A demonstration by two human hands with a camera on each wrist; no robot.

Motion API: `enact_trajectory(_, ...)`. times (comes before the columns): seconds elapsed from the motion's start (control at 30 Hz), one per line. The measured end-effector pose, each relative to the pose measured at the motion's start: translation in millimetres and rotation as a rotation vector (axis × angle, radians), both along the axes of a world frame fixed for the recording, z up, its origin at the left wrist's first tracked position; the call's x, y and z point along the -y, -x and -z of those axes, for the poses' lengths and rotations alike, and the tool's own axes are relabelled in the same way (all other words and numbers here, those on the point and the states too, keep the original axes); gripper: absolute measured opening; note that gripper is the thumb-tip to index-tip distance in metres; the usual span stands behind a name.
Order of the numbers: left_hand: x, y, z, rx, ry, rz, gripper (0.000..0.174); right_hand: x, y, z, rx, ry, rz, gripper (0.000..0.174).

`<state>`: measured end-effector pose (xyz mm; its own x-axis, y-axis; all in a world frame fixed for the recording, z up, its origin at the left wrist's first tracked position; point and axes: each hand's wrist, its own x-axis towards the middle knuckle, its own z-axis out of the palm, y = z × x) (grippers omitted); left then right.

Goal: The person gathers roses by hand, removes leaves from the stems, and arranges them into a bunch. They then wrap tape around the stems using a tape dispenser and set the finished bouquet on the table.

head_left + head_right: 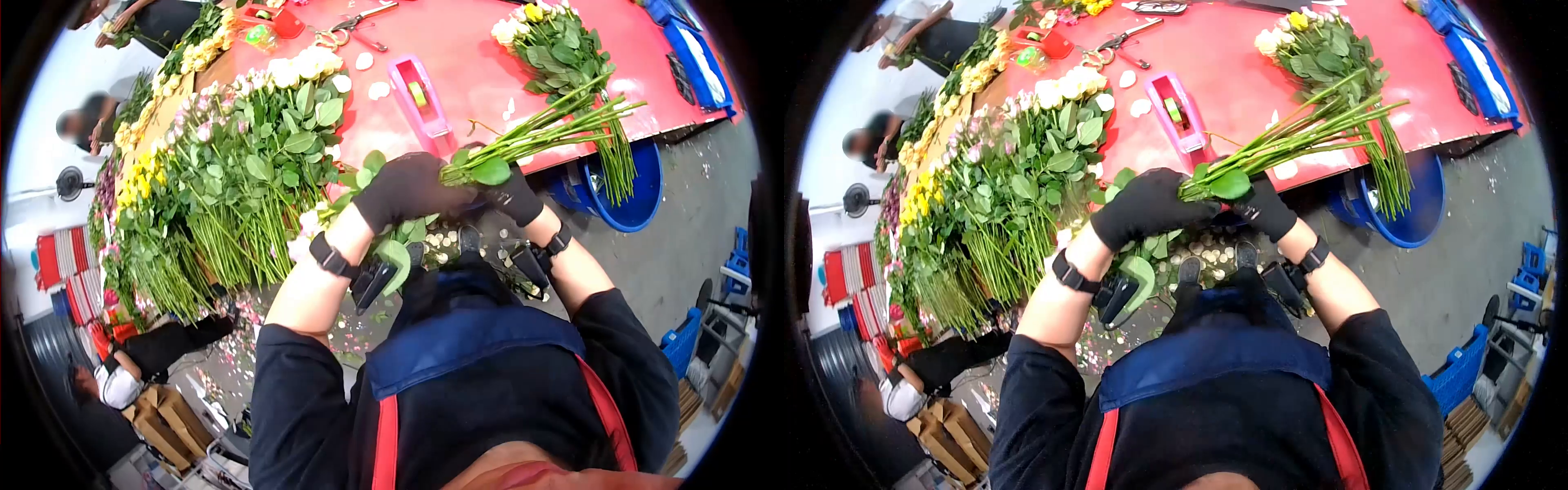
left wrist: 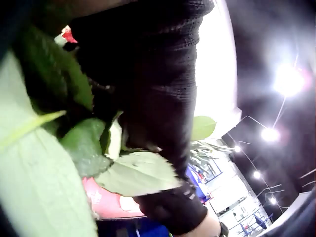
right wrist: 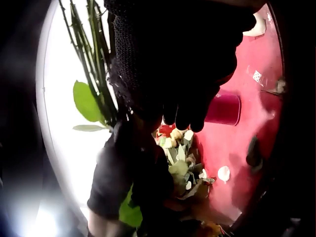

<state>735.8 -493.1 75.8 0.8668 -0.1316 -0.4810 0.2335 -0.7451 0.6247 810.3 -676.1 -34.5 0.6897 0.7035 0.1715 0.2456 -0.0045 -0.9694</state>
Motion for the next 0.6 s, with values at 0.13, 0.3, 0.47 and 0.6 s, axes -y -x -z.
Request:
enact_trajectory(0.13,31.0,20.1,-16.3,0.338,-0.181,-0.018,0.042,-24.4,-26.1,-31.1,0.398,-0.011,-0.037,0.042)
enact_trajectory(0.3,30.8,19.4,-9.5,0.261,-0.386,-0.120,0.038,-16.2,-30.9,70.5,0.046,-0.095,-0.291,0.021)
enact_trajectory(0.47,13.3,-1.3,20.6,0.248,-0.627,-0.207,0.033,-31.8,-21.2,83.5,0.032,0.209,-0.116,0.025)
enact_trajectory(0.6,2.7,0.2,37.9,0.358,-0.763,-0.228,0.035,-17.2,7.7,-40.1,-0.556,0.127,-0.201,0.026)
